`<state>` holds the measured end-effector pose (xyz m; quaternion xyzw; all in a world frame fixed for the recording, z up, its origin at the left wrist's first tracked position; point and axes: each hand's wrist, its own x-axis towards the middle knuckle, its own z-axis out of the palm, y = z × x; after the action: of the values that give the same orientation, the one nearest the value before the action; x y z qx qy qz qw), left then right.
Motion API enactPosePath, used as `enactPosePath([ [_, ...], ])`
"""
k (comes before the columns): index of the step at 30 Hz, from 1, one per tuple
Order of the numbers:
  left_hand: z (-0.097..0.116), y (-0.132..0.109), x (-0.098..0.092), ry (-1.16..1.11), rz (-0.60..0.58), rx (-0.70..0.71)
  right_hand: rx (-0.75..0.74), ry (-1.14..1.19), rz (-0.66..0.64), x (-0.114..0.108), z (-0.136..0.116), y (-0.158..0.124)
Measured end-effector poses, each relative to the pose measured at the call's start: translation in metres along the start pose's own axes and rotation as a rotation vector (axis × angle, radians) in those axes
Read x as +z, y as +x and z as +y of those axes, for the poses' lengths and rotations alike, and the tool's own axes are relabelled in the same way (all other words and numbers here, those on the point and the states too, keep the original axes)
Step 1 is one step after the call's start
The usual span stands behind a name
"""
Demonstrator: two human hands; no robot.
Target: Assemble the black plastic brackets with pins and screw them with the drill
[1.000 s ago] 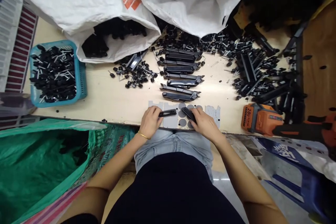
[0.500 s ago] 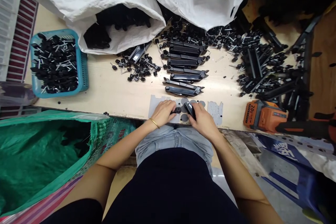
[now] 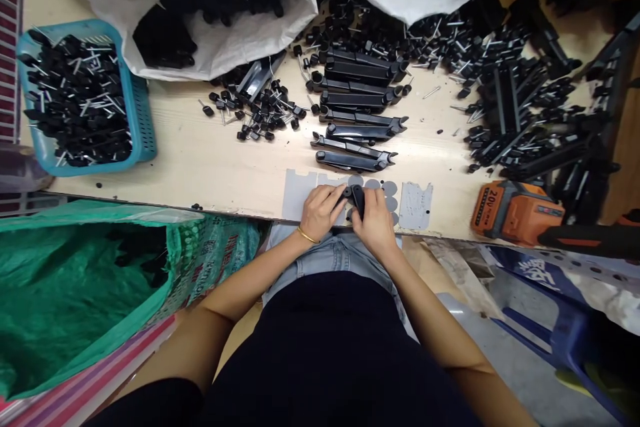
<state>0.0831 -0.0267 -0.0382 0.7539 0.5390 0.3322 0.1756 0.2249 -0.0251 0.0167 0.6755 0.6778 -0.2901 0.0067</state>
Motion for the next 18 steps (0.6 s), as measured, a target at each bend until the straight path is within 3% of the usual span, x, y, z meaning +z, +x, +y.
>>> enactPosePath([
  [13, -0.005, 0.012, -0.006, 0.031, -0.208, 0.021, -0.081, 0.038, 0.011, -0.001, 0.003, 0.002],
  [18, -0.005, 0.021, 0.002, -0.001, -0.237, 0.046, -0.059, -0.016, 0.005, -0.002, 0.0, 0.003],
])
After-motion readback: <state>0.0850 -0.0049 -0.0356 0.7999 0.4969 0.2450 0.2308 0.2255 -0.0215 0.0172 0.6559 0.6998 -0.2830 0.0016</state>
